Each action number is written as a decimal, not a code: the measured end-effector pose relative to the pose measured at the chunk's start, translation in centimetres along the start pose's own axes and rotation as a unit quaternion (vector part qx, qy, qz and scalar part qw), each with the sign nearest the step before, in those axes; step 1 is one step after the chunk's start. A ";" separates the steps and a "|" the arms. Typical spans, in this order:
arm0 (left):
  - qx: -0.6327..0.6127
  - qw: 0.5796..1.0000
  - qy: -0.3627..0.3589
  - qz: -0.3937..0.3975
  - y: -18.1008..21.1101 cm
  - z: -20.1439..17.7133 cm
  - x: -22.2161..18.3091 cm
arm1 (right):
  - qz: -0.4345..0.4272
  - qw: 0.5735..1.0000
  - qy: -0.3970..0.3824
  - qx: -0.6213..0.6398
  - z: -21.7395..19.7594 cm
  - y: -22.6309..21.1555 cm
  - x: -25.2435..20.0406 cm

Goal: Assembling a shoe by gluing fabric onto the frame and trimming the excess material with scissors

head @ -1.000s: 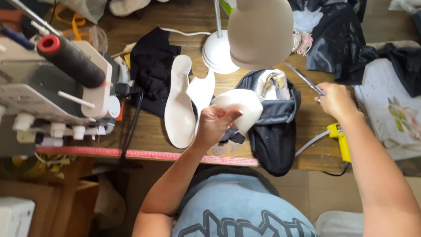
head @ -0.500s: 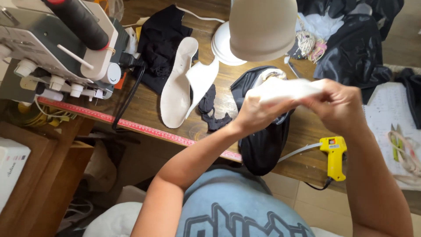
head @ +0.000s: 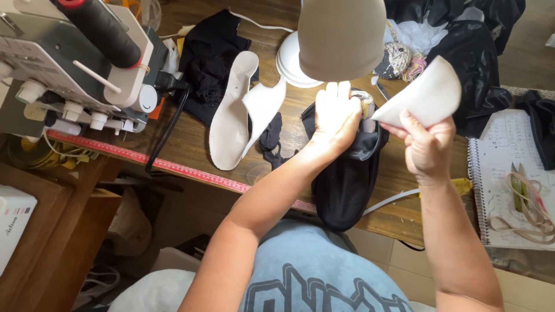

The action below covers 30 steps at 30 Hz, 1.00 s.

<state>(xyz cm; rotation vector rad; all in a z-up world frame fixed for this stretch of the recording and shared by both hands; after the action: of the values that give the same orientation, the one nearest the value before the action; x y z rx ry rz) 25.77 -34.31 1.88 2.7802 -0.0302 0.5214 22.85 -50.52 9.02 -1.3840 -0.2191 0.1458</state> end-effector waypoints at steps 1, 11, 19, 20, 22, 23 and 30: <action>0.036 0.998 0.056 0.016 0.4 -0.1 0.2 | -0.016 1.000 -0.013 0.009 0.2 0.5 0.3; -0.095 0.978 -0.182 0.030 -2.7 -3.9 -0.2 | -0.208 0.941 0.029 -0.265 -1.0 1.1 0.7; -0.056 0.952 -0.296 -0.046 -3.6 0.7 1.0 | -0.262 0.876 -0.062 -0.400 4.1 -1.7 1.5; -0.057 0.953 -0.295 -0.046 -3.7 0.9 0.8 | -0.263 0.875 -0.062 -0.401 3.9 -1.6 1.6; -0.091 0.957 -0.274 -0.026 -3.6 1.0 0.5 | -0.284 0.855 -0.062 -0.429 3.6 -1.3 1.8; -0.091 0.957 -0.274 -0.025 -3.9 0.4 0.3 | -0.285 0.855 -0.062 -0.429 3.7 -1.6 1.6; -0.337 0.936 -0.099 -0.003 -5.9 -4.4 -0.9 | -0.317 0.835 -0.067 -0.445 4.7 -1.0 1.5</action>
<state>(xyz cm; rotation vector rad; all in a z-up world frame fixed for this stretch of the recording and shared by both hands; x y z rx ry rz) 23.82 -27.39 3.64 2.1409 -0.2044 0.1715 23.17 -45.83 10.89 -2.1419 -0.9412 -0.4830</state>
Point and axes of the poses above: each hand's wrist, its own x-axis towards the middle knuckle, its own z-axis out of the palm, y = z × x, the point moved 6 cm from there along x, towards the middle knuckle, and after that the axes turned 11 degrees about -y, right-handed, at the moved point
